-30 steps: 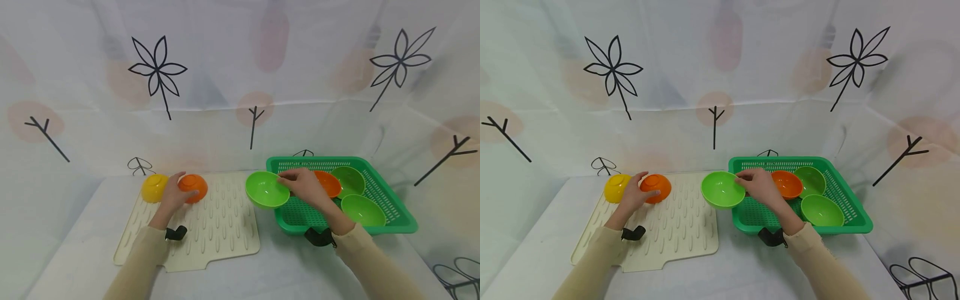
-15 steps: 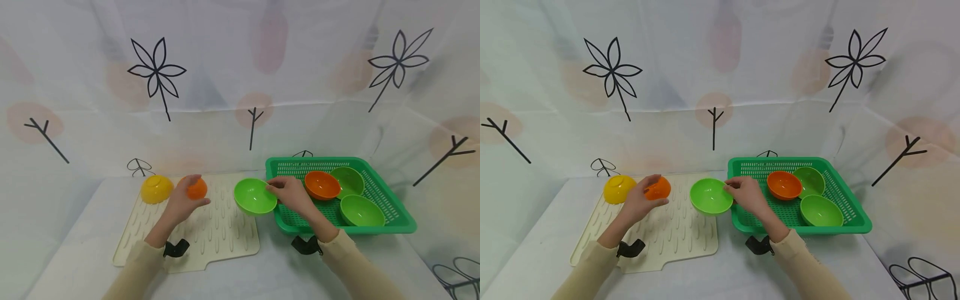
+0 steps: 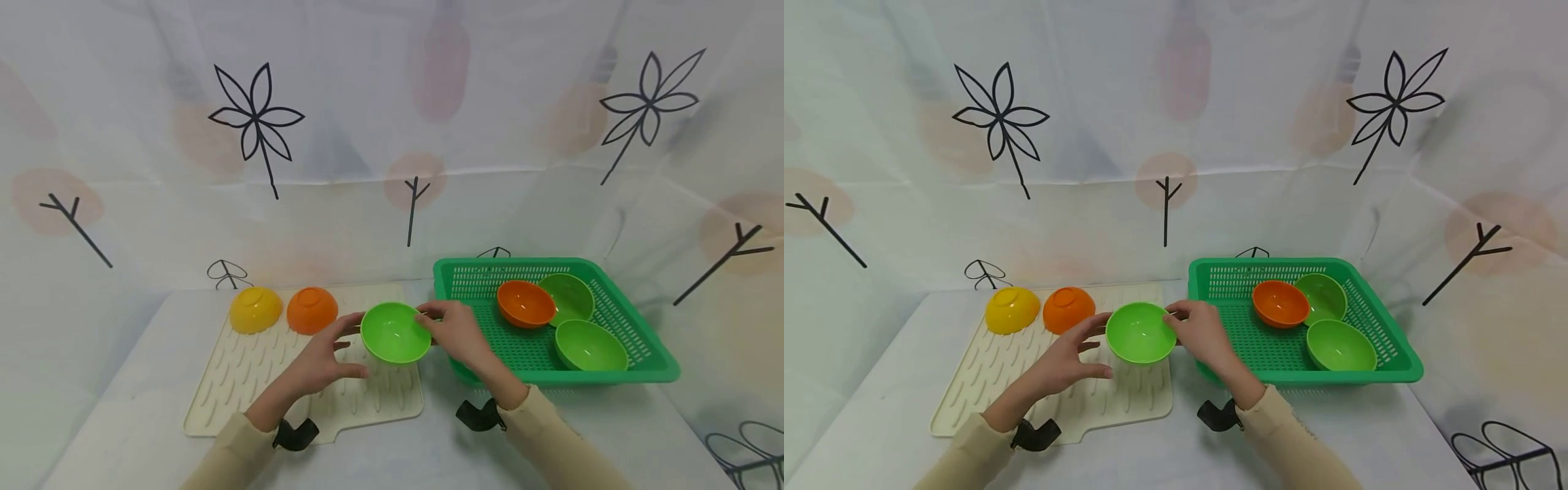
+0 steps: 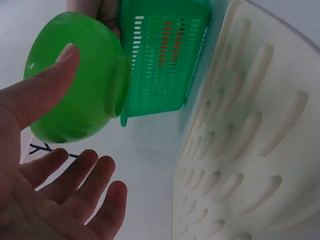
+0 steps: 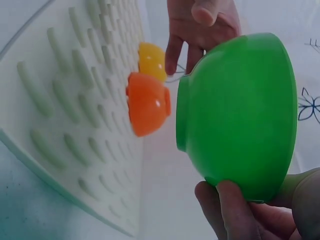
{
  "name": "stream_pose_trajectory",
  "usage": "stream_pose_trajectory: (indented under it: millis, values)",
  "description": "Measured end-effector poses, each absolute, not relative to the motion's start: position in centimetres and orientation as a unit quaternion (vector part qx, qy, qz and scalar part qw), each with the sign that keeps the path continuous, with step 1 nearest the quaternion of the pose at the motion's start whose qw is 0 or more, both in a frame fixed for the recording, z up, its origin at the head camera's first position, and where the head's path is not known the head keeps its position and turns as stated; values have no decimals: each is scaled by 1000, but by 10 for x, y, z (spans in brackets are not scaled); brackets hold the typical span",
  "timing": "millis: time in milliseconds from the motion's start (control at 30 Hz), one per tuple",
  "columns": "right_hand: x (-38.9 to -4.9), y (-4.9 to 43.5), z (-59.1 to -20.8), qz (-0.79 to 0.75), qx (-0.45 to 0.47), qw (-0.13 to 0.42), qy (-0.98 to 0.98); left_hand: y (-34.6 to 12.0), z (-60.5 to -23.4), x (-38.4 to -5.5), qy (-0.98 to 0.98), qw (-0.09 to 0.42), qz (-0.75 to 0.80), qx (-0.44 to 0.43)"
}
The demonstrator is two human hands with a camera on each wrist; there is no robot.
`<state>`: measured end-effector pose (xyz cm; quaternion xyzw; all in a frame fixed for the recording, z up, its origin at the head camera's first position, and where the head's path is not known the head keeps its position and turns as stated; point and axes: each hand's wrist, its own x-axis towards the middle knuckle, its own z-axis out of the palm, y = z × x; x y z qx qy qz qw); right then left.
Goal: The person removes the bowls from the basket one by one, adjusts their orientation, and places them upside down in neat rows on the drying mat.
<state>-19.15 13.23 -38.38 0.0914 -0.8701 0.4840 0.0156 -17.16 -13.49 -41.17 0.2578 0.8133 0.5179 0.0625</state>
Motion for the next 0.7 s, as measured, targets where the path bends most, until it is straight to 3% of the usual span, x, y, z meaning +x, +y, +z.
stream_pose_trajectory:
  millis: [367, 700]
  values:
    - [-189, 125, -387, 498, 97, 35, -861, -125, -414, -165, 790, 91, 569, 209]
    - [-182, 119, -387, 547, 88, 18, -832, -129, -418, -167, 785, 47, 579, 214]
